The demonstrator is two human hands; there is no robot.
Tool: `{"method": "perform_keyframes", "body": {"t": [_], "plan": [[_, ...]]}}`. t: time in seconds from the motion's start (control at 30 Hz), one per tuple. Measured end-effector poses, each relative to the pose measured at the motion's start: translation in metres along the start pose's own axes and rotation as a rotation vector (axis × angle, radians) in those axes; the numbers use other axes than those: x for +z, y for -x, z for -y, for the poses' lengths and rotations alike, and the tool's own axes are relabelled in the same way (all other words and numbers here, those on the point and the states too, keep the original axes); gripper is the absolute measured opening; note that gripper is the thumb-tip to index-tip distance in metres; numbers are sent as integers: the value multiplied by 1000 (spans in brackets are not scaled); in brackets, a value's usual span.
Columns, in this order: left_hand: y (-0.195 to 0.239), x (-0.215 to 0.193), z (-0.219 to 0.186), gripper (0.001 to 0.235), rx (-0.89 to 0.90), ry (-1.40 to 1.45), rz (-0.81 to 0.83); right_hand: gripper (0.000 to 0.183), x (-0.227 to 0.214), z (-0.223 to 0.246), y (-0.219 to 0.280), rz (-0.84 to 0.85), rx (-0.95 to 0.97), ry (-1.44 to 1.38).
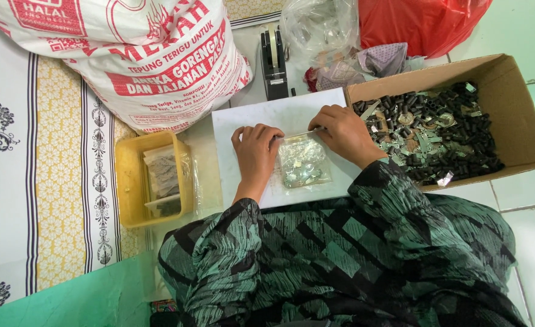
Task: The person sorts small metallic and plastic electronic components from a cardboard box onto a white board, then places them into a clear plastic bag. They repeat this process with different types of parts, including black plastic pieces, and store the filled bags in a yellow container.
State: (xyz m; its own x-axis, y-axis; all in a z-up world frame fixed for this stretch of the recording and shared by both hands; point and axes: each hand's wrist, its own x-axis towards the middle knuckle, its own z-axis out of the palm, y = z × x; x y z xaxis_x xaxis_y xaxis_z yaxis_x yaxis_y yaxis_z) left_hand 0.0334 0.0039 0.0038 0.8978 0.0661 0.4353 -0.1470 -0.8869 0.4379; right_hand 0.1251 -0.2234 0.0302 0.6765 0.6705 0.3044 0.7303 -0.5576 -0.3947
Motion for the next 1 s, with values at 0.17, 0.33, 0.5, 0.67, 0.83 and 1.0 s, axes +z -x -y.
{"method": "perform_keyframes", "body": {"t": [0.17, 0.33, 0.5, 0.67, 0.83, 1.0], "plan": [[0, -8, -1, 23, 69, -63, 16, 11, 9, -7, 9, -48, -137, 176], [3, -6, 1, 16, 117, -71, 19, 8, 9, -5, 13, -59, -209, 276], [3, -3, -1, 4, 45, -49, 25, 8, 7, -4, 18, -26, -175, 193], [1, 3, -4, 10, -66, 8, 50, 14, 11, -1, 12, -42, -80, 151], [2, 0, -7, 37, -187, 65, 142, 32, 19, -3, 5, 63, 160, 54], [1, 0, -5, 26, -154, 31, 156, 21, 10, -1, 3, 71, 112, 35]]}}
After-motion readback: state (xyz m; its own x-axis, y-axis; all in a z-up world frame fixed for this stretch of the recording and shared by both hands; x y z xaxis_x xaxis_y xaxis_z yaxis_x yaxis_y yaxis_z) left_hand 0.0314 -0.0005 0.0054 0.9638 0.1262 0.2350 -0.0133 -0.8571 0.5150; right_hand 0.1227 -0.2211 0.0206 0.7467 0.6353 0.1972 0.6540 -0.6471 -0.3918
